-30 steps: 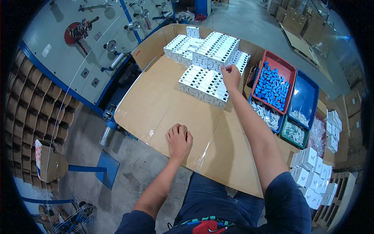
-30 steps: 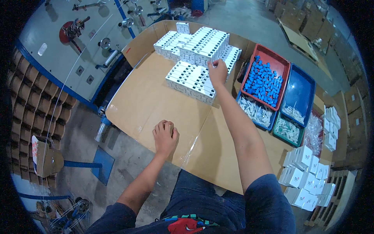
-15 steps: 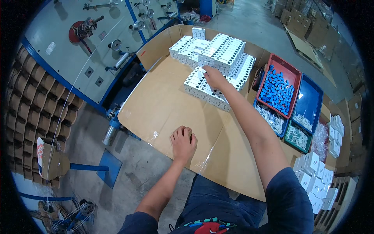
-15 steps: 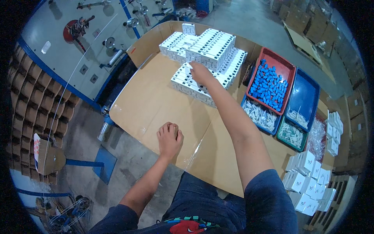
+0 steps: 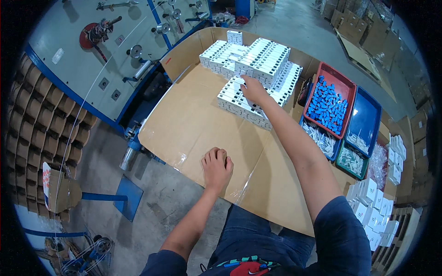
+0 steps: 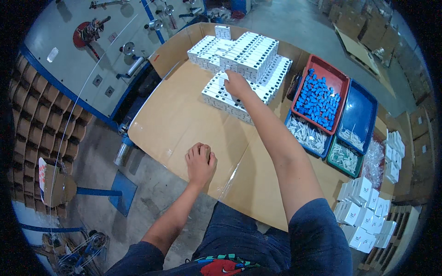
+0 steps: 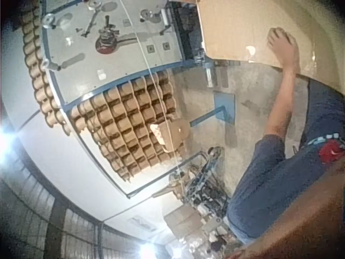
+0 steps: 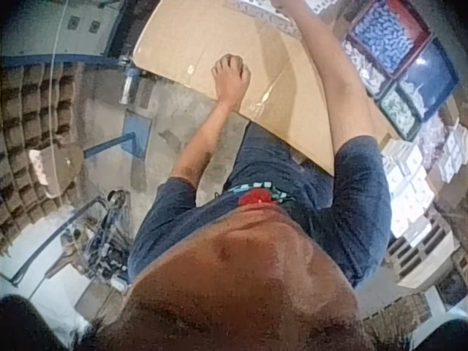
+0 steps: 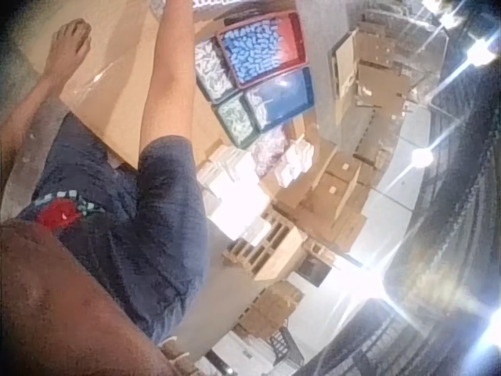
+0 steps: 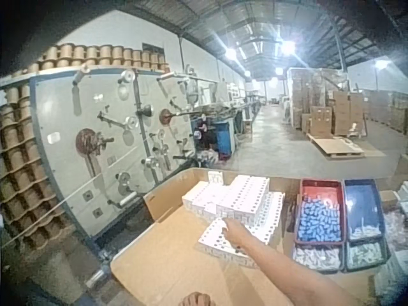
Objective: Packaging small blue components and other parts into small white cardboard boxes.
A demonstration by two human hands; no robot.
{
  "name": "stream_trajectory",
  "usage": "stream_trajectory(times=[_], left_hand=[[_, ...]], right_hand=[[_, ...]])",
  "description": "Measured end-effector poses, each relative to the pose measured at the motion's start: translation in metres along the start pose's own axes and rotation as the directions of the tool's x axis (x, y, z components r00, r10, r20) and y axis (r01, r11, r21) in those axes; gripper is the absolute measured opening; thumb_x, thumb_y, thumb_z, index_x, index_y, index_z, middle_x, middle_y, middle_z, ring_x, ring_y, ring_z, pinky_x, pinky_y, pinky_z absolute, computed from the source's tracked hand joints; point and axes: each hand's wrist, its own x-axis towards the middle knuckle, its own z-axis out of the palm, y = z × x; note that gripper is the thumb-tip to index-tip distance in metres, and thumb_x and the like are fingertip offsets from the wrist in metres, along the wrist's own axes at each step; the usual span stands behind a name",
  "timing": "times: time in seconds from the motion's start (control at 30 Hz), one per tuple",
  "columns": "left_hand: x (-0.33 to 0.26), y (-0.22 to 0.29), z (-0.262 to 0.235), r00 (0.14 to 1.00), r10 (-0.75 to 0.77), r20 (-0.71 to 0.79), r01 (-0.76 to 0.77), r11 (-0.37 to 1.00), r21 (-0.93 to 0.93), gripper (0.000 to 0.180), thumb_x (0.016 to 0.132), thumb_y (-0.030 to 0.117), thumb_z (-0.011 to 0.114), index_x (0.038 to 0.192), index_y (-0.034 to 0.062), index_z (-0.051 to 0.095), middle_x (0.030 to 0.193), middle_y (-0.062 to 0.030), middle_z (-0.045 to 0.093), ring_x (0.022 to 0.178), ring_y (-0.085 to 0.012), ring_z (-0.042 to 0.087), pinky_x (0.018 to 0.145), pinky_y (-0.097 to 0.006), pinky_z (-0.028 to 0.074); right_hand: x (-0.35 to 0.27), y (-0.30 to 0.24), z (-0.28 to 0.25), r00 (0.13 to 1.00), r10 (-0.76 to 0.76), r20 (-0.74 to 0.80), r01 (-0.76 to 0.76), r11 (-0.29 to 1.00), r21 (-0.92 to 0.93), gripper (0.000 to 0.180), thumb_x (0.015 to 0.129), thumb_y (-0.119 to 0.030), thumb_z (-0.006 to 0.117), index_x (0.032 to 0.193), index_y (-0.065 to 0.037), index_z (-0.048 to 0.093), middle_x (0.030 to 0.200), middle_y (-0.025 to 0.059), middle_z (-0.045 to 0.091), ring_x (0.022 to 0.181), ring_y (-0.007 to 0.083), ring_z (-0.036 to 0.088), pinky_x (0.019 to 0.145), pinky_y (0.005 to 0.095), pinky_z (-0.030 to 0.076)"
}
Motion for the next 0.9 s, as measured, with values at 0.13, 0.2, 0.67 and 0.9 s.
stream_trajectory(times=[0.13,0.2,0.67,0.9], left_hand=[[-0.003,-0.001,0.0,1.0,0.003,-0.014,-0.003,1.0,0.005,0.031,0.09,0.025,0.067,0.115,0.0077,0.062,0.124,-0.0127,0.058,0.12,-0.0326,0.053,0.102,-0.049,0.04],[-0.003,0.0,-0.001,1.0,-0.002,0.003,0.002,1.0,0.0,0.032,0.09,0.025,0.066,0.116,0.0071,0.062,0.125,-0.0132,0.058,0.121,-0.0327,0.052,0.103,-0.049,0.039],[-0.003,-0.001,0.0,0.999,-0.027,0.032,0.028,1.0,-0.013,0.035,0.091,0.028,0.064,0.118,0.0056,0.061,0.126,-0.0145,0.058,0.123,-0.0341,0.051,0.106,-0.049,0.038],[-0.005,-0.014,0.01,0.994,-0.102,-0.043,0.08,0.933,-0.35,0.039,0.089,0.024,0.071,0.122,0.0046,0.061,0.127,-0.0152,0.059,0.122,-0.0351,0.052,0.106,-0.047,0.039]], right_hand=[[-0.003,-0.003,-0.002,1.0,0.026,0.014,-0.026,1.0,-0.001,0.042,0.095,-0.018,0.062,0.133,0.0,0.06,0.122,0.0272,0.068,0.114,0.0437,0.064,0.099,0.0488,0.052],[-0.005,-0.005,-0.004,0.999,0.034,0.022,-0.034,0.999,0.0,0.043,0.095,-0.018,0.063,0.134,0.0,0.06,0.122,0.0267,0.068,0.114,0.0433,0.064,0.099,0.0488,0.052],[-0.198,-0.101,-0.042,0.979,0.167,-0.12,-0.091,0.875,0.476,0.024,0.097,-0.016,0.067,0.115,-0.001,0.073,0.108,0.017,0.076,0.1,0.0296,0.074,0.088,0.0366,0.056],[-0.39,-0.095,-0.088,0.876,0.411,0.253,-0.474,0.63,0.615,0.024,0.104,-0.015,0.063,0.12,0.001,0.07,0.108,0.0084,0.076,0.094,0.0135,0.071,0.084,0.0285,0.057]])
